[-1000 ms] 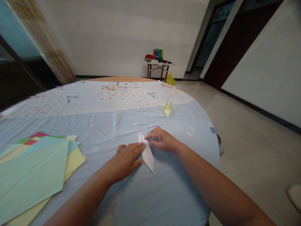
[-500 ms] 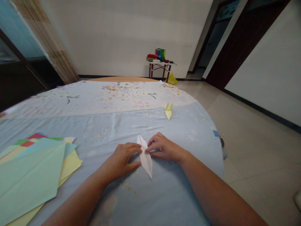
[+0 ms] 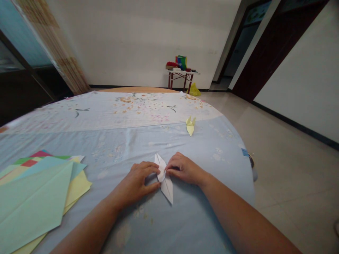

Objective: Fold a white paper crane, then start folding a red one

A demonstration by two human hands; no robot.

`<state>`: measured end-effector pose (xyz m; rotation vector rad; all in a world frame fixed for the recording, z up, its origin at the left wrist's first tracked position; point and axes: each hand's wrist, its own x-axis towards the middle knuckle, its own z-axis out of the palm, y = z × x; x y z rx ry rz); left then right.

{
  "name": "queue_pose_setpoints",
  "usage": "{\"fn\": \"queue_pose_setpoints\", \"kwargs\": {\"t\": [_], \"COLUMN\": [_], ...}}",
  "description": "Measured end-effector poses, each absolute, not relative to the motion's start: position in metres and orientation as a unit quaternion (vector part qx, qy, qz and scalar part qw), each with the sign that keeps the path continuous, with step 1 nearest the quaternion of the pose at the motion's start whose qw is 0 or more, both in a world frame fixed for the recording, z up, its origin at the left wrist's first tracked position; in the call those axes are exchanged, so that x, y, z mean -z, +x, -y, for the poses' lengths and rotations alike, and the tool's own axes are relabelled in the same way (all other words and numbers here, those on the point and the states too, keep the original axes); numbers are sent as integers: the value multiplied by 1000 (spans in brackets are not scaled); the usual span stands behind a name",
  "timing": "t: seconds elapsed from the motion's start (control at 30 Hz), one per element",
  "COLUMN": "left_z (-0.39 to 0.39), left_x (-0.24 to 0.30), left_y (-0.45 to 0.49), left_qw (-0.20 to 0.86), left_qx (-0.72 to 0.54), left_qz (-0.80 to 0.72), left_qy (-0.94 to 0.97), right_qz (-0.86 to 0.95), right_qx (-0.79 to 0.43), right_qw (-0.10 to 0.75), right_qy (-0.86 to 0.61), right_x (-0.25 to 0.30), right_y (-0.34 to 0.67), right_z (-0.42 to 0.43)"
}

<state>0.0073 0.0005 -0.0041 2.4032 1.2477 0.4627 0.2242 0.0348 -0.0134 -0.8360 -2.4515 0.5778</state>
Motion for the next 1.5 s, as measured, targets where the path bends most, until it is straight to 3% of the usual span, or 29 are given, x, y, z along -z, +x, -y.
{"fn": "queue_pose_setpoints", "kwargs": {"t": [0.37,0.9,1.5], "left_z": [5,3,6], "left_x": [6,20,10], "left_y": [23,29,38], "left_qw": [177,181,93], "left_qx": [-192,-241,-110], "left_qz": [-489,-550,-612], "left_qy": [832,779,777], "right_qz": [884,883,869], "right_qx": [-188,-127,-132], "right_qw": [245,142,137], "right_qy": [-352,-429,-457], "right_x": [18,15,20], "right_y": [222,208,203], "right_z": [-36,-36,-38]}}
